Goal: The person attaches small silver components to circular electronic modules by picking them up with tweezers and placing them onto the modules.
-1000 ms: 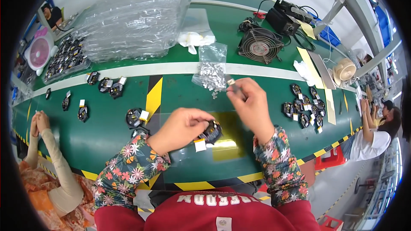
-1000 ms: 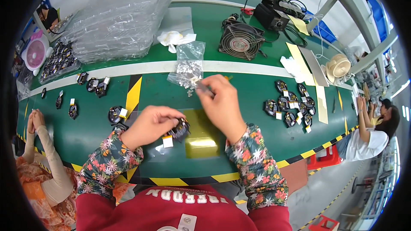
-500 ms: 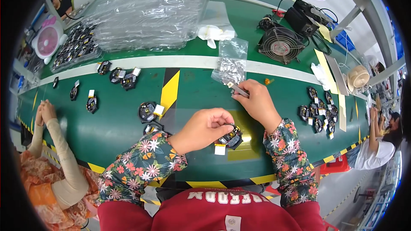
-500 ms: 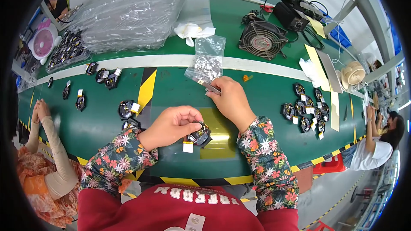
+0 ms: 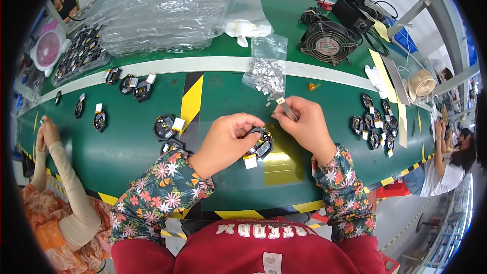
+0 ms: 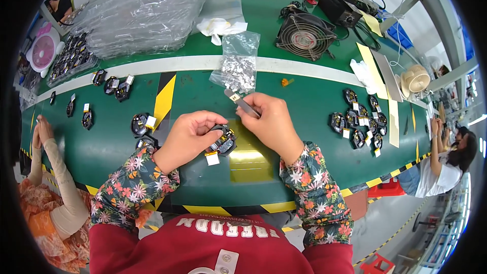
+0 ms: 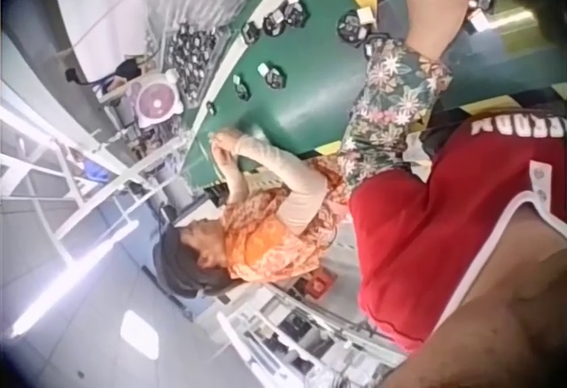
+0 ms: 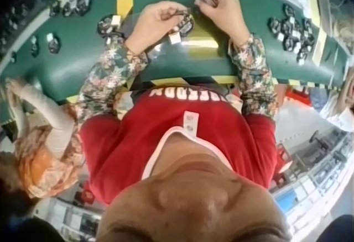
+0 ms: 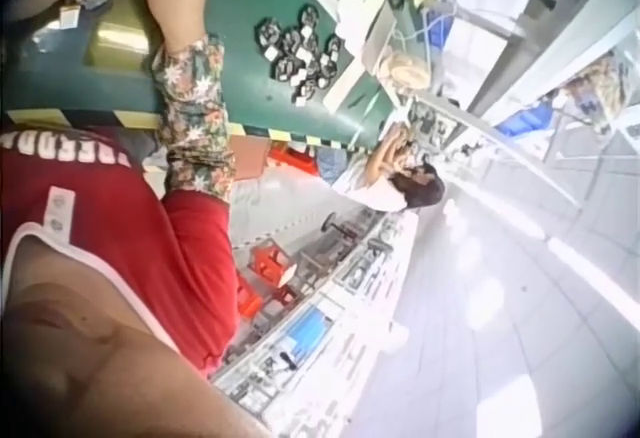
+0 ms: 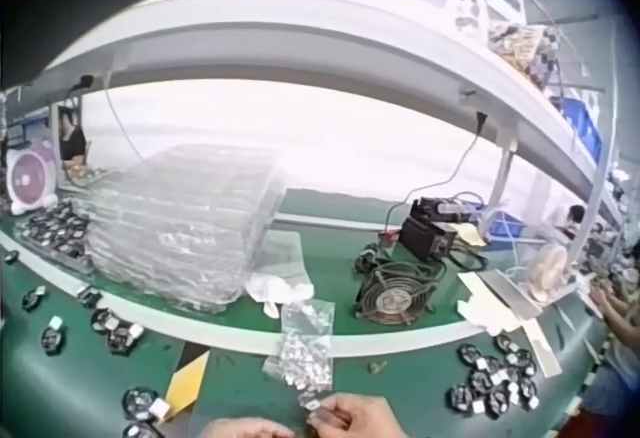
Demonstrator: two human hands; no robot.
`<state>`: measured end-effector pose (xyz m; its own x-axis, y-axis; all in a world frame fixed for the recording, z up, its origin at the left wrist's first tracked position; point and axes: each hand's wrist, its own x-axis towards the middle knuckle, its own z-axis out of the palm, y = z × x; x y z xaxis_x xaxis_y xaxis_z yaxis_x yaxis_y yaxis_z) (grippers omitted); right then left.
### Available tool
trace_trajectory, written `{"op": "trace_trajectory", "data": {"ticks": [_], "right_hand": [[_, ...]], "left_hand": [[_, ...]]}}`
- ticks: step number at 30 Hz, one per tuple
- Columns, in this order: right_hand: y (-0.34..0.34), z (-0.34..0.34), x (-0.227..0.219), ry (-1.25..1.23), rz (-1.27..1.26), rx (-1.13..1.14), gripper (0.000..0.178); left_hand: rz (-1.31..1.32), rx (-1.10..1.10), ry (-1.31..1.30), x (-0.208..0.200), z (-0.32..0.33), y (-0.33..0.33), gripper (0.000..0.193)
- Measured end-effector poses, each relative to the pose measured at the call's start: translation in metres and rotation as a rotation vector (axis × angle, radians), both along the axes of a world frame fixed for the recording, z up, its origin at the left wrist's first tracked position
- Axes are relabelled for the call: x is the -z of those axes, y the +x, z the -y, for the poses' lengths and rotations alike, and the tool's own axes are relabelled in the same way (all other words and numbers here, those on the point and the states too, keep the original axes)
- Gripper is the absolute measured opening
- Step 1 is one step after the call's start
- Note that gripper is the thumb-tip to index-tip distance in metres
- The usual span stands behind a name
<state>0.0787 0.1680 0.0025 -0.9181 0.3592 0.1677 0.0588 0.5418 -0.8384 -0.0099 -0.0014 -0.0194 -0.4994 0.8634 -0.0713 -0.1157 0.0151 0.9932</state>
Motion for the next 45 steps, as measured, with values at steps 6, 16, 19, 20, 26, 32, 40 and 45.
{"op": "trace_trajectory", "data": {"ticks": [6,16,19,20,26,32,40,45], "right_hand": [[0.012,0.017,-0.002,-0.040,0.006,-0.093,0.007],[0.013,0.025,0.006,0.052,-0.148,-0.185,0.014],[0.015,0.028,0.005,0.088,-0.154,-0.174,0.014],[0.016,0.030,0.006,0.097,-0.158,-0.155,0.014],[0.017,0.036,0.006,0.399,-0.243,-0.167,0.017],[0.014,0.036,0.006,0.441,-0.269,-0.153,0.018],[0.013,0.023,0.005,-0.128,0.104,-0.124,0.015],[0.017,-0.010,-0.004,-0.419,0.030,-0.014,0.008]], "left_hand": [[-0.068,-0.019,-0.057,0.001,0.001,0.001,0.018],[-0.183,-0.071,-0.139,-0.007,0.001,0.005,0.014],[-0.229,-0.087,-0.124,-0.005,0.000,0.006,0.015],[-0.238,-0.093,-0.118,-0.005,0.000,0.006,0.015],[-0.283,-0.111,-0.010,-0.001,0.000,0.008,0.017],[-0.194,-0.135,-0.001,-0.003,0.000,0.008,0.016],[-0.402,-0.109,-0.058,-0.010,0.000,0.011,0.016],[-0.204,-0.056,-0.019,-0.003,-0.001,0.011,0.018]]}}
